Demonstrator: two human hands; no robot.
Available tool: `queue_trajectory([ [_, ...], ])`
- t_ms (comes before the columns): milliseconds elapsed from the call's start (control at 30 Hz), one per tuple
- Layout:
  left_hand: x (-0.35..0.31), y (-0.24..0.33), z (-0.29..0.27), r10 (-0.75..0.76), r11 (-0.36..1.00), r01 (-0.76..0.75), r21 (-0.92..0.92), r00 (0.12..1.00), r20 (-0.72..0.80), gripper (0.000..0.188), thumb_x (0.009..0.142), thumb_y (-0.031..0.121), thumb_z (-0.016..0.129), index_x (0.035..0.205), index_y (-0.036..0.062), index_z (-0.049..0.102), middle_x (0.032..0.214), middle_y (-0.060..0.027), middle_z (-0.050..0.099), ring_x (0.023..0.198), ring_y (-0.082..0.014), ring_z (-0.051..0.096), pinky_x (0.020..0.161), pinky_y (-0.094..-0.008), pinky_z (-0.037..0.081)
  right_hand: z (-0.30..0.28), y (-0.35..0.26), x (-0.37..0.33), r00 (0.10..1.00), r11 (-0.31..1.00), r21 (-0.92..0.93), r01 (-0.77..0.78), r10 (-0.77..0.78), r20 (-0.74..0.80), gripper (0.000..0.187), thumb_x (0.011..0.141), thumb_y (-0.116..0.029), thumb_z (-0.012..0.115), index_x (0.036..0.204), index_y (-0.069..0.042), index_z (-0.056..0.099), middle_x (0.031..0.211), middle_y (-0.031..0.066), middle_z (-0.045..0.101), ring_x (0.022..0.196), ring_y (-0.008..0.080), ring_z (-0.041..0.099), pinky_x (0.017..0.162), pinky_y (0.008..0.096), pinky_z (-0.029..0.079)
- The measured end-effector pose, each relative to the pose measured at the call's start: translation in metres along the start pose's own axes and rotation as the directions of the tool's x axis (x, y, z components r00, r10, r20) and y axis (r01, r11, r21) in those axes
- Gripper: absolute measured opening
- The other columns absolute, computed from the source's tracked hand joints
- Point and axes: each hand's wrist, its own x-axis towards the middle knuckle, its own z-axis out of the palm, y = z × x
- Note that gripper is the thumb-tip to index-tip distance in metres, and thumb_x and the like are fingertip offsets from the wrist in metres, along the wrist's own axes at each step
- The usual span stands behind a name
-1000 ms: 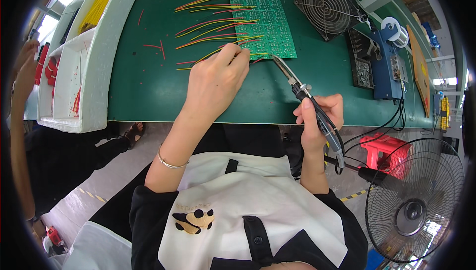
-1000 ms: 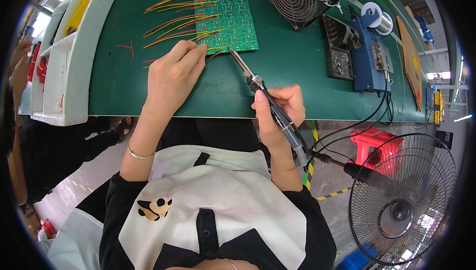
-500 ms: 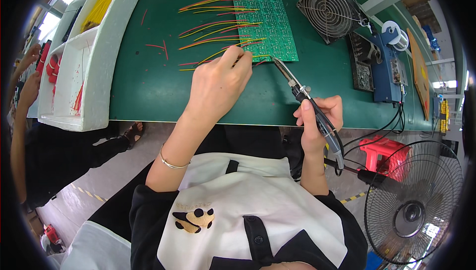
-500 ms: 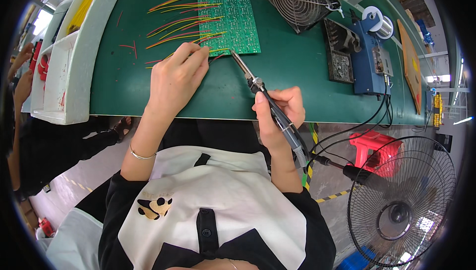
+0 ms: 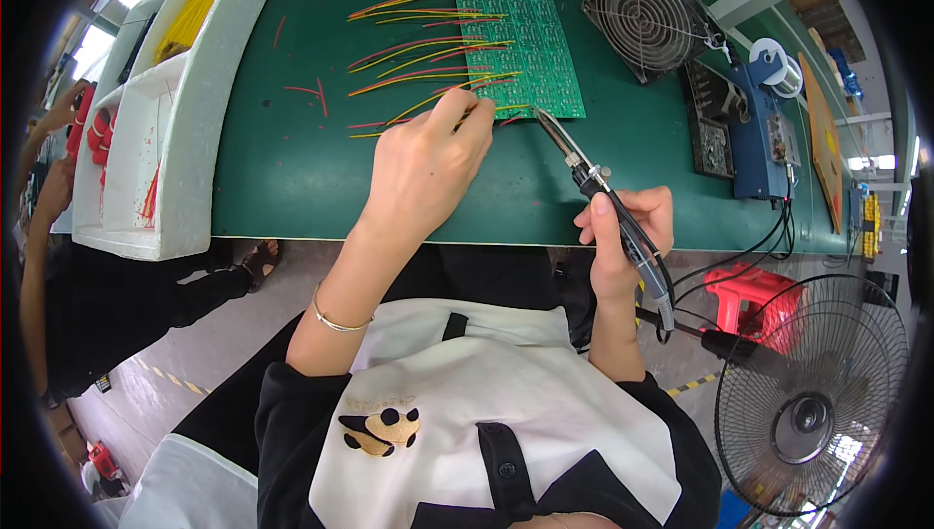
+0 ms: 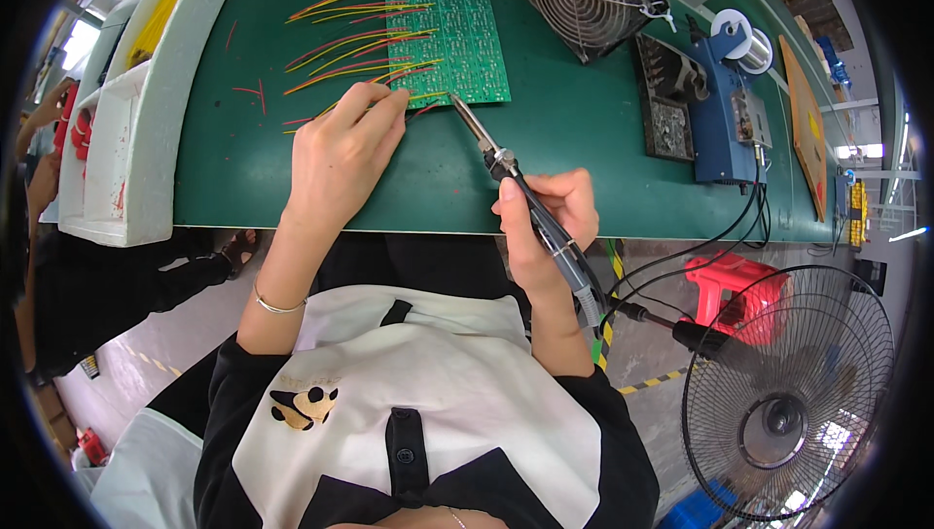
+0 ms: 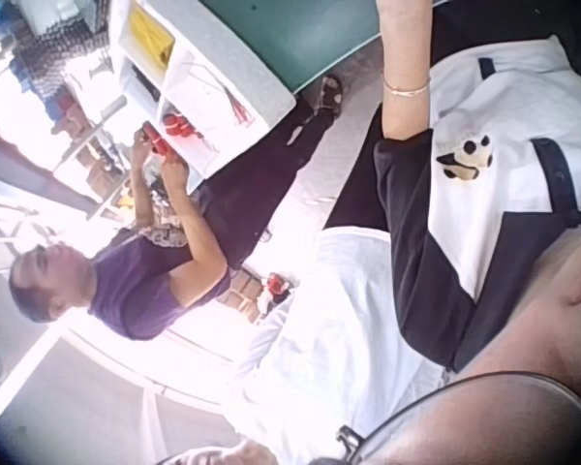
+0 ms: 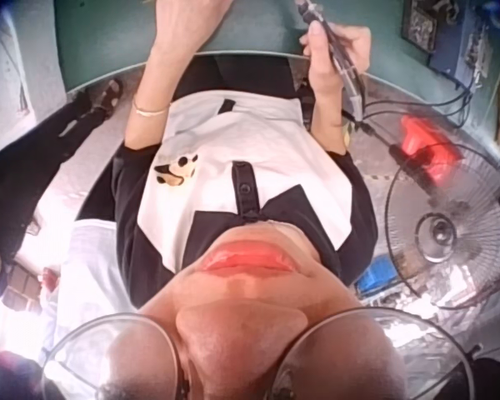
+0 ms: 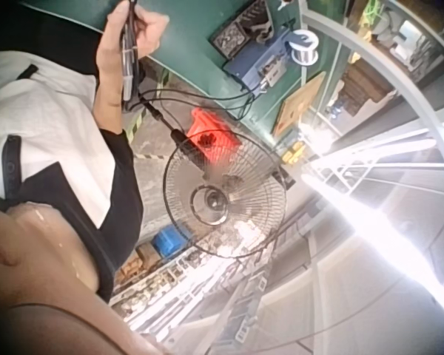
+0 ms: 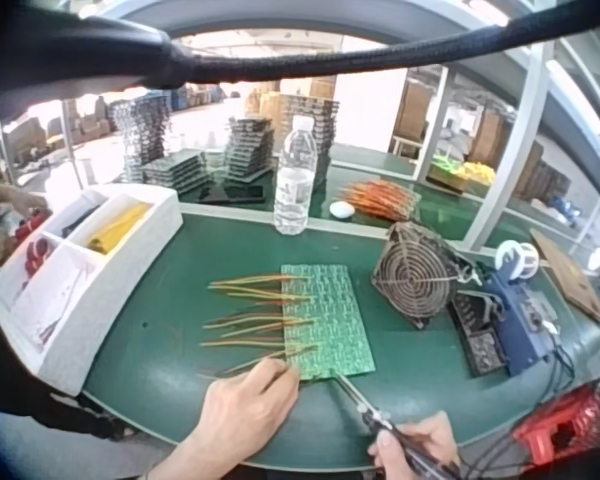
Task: The person solders wires onto a circuit board using a soldering iron, then picks wires from a divided tray and solders them onto the board.
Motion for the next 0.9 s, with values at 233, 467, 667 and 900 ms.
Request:
queue_trajectory([
  [233,-0.0006,-0.0021,0.0008,0.012,1.0,-0.012,-0.019,1.0,-0.005,0.016,0.069,0.005,0.065,0.084,0.0045,0.061,0.082,-0.0012,0.053,0.057,-0.0133,0.057,0.047,-0.0252,0.046,-0.0011,0.0009,-0.0003,1.0,0.999,-0.04,0.012,-0.012,-0.003,0.021,0.079,-0.003,0.064,0.081,-0.001,0.043,0.066,0.0083,0.058,0.055,0.0095,0.058,0.048,0.0191,0.043],
  [467,-0.0005,-0.0005,-0.0016,-0.025,0.999,0.026,-0.027,0.999,0.023,0.017,0.071,0.004,0.068,0.087,0.0069,0.064,0.082,-0.0004,0.058,0.056,-0.0157,0.058,0.047,-0.0264,0.047,0.0028,0.0022,0.0006,0.997,0.995,-0.069,0.07,-0.072,-0.03,0.019,0.081,-0.005,0.059,0.082,-0.002,0.041,0.059,0.009,0.055,0.045,0.0085,0.052,0.041,0.0175,0.039],
  [667,0.0003,-0.0002,-0.0017,-0.025,0.999,0.026,-0.039,0.999,0.023,0.017,0.071,0.004,0.067,0.087,0.007,0.065,0.081,-0.0003,0.057,0.057,-0.0154,0.058,0.048,-0.0263,0.047,0.003,0.0014,0.001,0.997,0.995,-0.064,0.072,-0.074,-0.036,0.018,0.08,-0.004,0.059,0.082,-0.002,0.041,0.059,0.0089,0.055,0.045,0.0086,0.051,0.041,0.0178,0.04],
  [900,-0.0002,-0.0011,-0.0021,-0.029,0.999,0.03,-0.031,0.999,0.034,0.016,0.071,0.004,0.067,0.087,0.0071,0.065,0.082,0.0,0.058,0.058,-0.015,0.058,0.049,-0.0262,0.047,0.0001,-0.0004,-0.0001,1.0,1.0,0.004,-0.002,0.003,-0.018,0.02,0.079,-0.003,0.064,0.081,-0.001,0.044,0.067,0.0084,0.058,0.056,0.009,0.058,0.05,0.019,0.043],
])
